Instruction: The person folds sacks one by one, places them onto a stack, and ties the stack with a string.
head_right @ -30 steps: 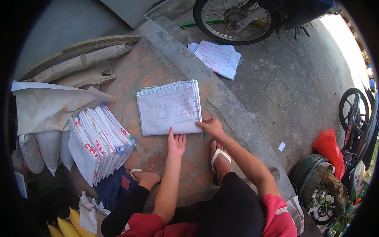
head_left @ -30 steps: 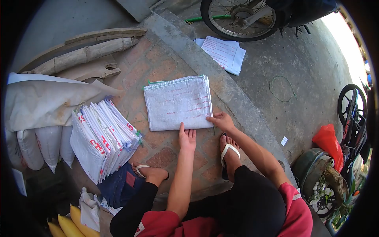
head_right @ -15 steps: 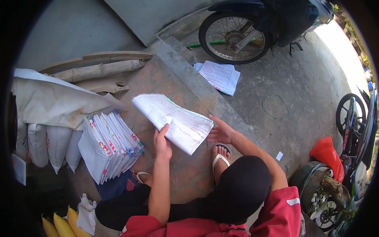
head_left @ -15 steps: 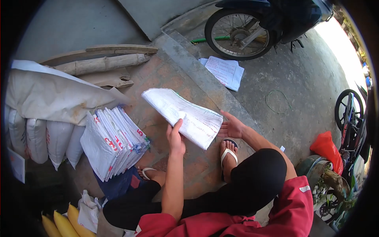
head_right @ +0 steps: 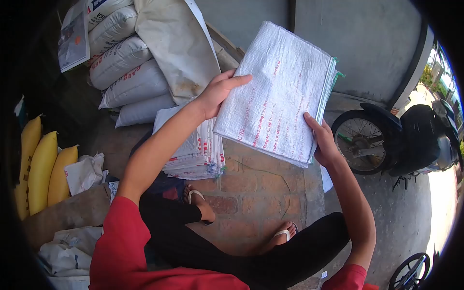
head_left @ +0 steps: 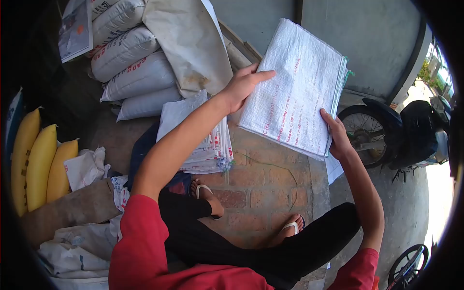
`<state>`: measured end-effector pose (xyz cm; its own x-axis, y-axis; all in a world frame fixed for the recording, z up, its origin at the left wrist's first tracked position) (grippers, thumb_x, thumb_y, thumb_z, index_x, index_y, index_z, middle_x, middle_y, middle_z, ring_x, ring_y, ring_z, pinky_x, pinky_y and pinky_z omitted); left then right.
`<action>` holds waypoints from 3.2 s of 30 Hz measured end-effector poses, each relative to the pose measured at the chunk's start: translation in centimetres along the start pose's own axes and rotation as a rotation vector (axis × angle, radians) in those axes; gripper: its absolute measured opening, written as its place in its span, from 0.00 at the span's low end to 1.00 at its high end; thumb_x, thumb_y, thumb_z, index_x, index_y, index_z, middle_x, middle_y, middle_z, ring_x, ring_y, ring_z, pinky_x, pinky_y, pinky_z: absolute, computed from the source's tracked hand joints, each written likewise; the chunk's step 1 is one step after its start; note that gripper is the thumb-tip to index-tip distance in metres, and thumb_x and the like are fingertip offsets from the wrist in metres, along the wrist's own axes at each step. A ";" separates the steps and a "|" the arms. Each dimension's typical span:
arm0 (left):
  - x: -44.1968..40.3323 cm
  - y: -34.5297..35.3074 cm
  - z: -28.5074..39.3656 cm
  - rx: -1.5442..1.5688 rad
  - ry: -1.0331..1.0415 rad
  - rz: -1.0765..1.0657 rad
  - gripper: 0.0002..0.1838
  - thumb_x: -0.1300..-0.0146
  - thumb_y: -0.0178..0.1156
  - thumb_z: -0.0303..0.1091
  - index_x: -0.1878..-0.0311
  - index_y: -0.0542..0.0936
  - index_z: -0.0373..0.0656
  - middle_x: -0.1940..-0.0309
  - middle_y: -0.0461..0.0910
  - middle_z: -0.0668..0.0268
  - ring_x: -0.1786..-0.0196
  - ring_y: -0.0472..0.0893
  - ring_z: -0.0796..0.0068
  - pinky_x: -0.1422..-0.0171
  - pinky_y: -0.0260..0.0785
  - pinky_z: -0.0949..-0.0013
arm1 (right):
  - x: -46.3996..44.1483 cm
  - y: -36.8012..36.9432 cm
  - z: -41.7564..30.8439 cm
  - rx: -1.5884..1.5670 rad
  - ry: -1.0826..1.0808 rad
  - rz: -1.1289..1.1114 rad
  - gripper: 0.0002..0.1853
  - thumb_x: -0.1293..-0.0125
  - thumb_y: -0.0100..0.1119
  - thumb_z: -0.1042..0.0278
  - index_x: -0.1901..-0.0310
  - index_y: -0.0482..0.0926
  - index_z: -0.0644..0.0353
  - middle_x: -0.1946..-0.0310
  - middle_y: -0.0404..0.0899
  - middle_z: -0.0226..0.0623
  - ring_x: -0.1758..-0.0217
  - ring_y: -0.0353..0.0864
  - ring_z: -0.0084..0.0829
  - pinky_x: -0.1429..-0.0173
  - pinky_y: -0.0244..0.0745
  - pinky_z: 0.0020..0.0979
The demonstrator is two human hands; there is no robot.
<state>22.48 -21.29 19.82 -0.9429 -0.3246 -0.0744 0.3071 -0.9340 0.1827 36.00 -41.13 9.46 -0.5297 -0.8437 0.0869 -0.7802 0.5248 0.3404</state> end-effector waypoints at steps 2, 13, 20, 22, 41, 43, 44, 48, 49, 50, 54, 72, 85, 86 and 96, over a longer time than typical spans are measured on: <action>2.7 -7.0 1.9 -0.266 0.113 0.191 0.29 0.30 0.65 0.39 0.33 0.71 0.33 0.46 0.81 0.57 0.47 0.83 0.71 0.42 0.77 0.66 | -1.8 4.9 -0.9 0.051 -0.124 0.015 0.29 0.26 0.61 0.58 0.32 0.65 0.67 0.44 0.79 0.43 0.44 0.81 0.29 0.38 0.76 0.32; 21.0 -35.4 -3.5 -0.386 0.139 0.791 0.27 0.27 0.63 0.39 0.33 0.73 0.33 0.45 0.83 0.59 0.47 0.82 0.74 0.43 0.74 0.69 | -13.7 27.8 9.9 0.254 -0.012 -0.252 0.38 0.39 0.74 0.59 0.33 0.67 0.69 0.51 0.83 0.46 0.53 0.86 0.31 0.49 0.82 0.34; 27.0 -45.4 -17.6 -1.320 -0.475 0.751 0.41 0.34 0.61 0.57 0.25 0.67 0.40 0.37 0.74 0.39 0.34 0.75 0.42 0.28 0.66 0.53 | -16.0 26.2 27.0 0.810 -0.179 -0.077 0.34 0.47 0.75 0.48 0.44 0.81 0.64 0.55 0.87 0.46 0.54 0.88 0.41 0.46 0.81 0.38; 26.7 -44.2 -16.6 -1.362 -0.504 0.798 0.41 0.34 0.61 0.57 0.24 0.66 0.42 0.33 0.71 0.40 0.32 0.73 0.42 0.27 0.65 0.54 | -15.6 25.9 26.6 0.738 -0.147 -0.073 0.33 0.46 0.75 0.48 0.44 0.81 0.63 0.55 0.88 0.46 0.55 0.89 0.42 0.45 0.81 0.38; 18.6 -15.2 -8.1 -1.479 0.599 0.297 0.15 0.27 0.52 0.29 0.42 0.78 0.35 0.41 0.79 0.53 0.32 0.71 0.47 0.25 0.58 0.49 | 16.6 -26.3 6.5 1.303 0.324 0.344 0.28 0.31 0.62 0.50 0.36 0.76 0.57 0.46 0.85 0.46 0.43 0.85 0.44 0.41 0.78 0.41; 17.4 -8.1 -11.1 -1.440 0.685 -0.089 0.14 0.29 0.51 0.25 0.44 0.79 0.35 0.43 0.79 0.51 0.37 0.73 0.46 0.29 0.61 0.47 | 29.4 -30.2 -0.4 1.172 -0.074 0.898 0.25 0.30 0.61 0.54 0.37 0.76 0.58 0.48 0.86 0.43 0.48 0.86 0.39 0.45 0.79 0.38; 16.8 -4.9 -12.9 -1.361 0.684 -0.263 0.14 0.31 0.52 0.24 0.44 0.79 0.35 0.45 0.80 0.52 0.40 0.75 0.47 0.30 0.63 0.48 | 36.9 -32.8 0.3 0.995 -0.016 1.107 0.24 0.30 0.60 0.55 0.37 0.77 0.58 0.48 0.86 0.42 0.50 0.86 0.37 0.46 0.79 0.37; 15.5 4.4 -18.9 -1.047 0.497 -0.641 0.13 0.31 0.53 0.22 0.46 0.80 0.36 0.53 0.83 0.53 0.49 0.79 0.51 0.38 0.69 0.54 | 62.7 -32.4 10.0 0.471 0.156 1.647 0.20 0.32 0.57 0.62 0.40 0.78 0.58 0.53 0.86 0.35 0.56 0.84 0.28 0.51 0.79 0.32; 15.5 5.6 -20.5 -1.011 0.431 -0.681 0.12 0.29 0.52 0.22 0.47 0.80 0.35 0.54 0.83 0.53 0.50 0.80 0.54 0.39 0.71 0.56 | 67.9 -30.0 13.4 0.401 0.221 1.716 0.19 0.32 0.57 0.63 0.41 0.79 0.58 0.55 0.86 0.33 0.57 0.83 0.26 0.52 0.79 0.31; 15.7 6.6 -22.0 -0.967 0.401 -0.741 0.12 0.28 0.52 0.22 0.46 0.80 0.35 0.55 0.83 0.54 0.52 0.81 0.57 0.42 0.71 0.58 | 72.5 -27.4 16.8 0.396 0.288 1.787 0.19 0.33 0.57 0.63 0.43 0.80 0.58 0.56 0.86 0.33 0.57 0.83 0.25 0.53 0.79 0.30; 15.0 9.6 -26.8 -0.882 0.218 -0.925 0.13 0.27 0.52 0.23 0.43 0.81 0.35 0.57 0.84 0.57 0.60 0.80 0.67 0.52 0.72 0.66 | 87.3 -15.5 30.7 0.563 0.597 2.018 0.15 0.38 0.60 0.62 0.52 0.85 0.56 0.58 0.88 0.39 0.55 0.87 0.34 0.47 0.79 0.35; 11.0 19.8 -28.9 -0.871 0.257 -1.166 0.13 0.26 0.53 0.25 0.43 0.81 0.37 0.60 0.85 0.59 0.61 0.82 0.72 0.57 0.72 0.70 | 105.3 5.1 28.0 0.831 1.365 2.471 0.23 0.34 0.65 0.57 0.40 0.72 0.51 0.36 0.72 0.41 0.43 0.80 0.56 0.41 0.76 0.54; 11.9 15.7 -23.2 -0.840 0.221 -0.946 0.12 0.28 0.55 0.23 0.45 0.82 0.38 0.61 0.86 0.60 0.66 0.80 0.74 0.59 0.73 0.70 | 76.9 -16.6 1.4 0.997 -0.149 2.119 0.17 0.32 0.59 0.57 0.55 0.81 0.65 0.67 0.84 0.46 0.61 0.84 0.37 0.54 0.76 0.37; 12.0 15.3 -22.8 -0.831 0.238 -0.922 0.12 0.28 0.55 0.23 0.45 0.82 0.38 0.61 0.86 0.60 0.66 0.80 0.73 0.59 0.73 0.70 | 73.2 -18.2 -1.3 0.887 -0.309 1.998 0.16 0.30 0.59 0.58 0.54 0.80 0.65 0.65 0.84 0.41 0.63 0.82 0.32 0.54 0.76 0.34; 13.8 10.4 -17.0 -0.825 0.292 -0.699 0.13 0.29 0.57 0.25 0.44 0.83 0.41 0.60 0.87 0.57 0.59 0.87 0.66 0.55 0.78 0.68 | 29.4 -22.3 -14.0 -0.292 -0.749 0.896 0.15 0.21 0.50 0.63 0.39 0.71 0.60 0.48 0.80 0.36 0.48 0.84 0.27 0.46 0.81 0.34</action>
<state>14.85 -37.99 4.03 -0.9084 0.3891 -0.1529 -0.1853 -0.7026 -0.6870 42.48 -79.19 17.58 -0.9824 0.1331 -0.1314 0.0172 0.7641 0.6448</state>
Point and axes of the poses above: each hand's wrist, its own x-axis away from the middle knuckle, its own y-axis out of the palm, z = x × y, the point moved 10 cm from there along -x, towards the middle knuckle
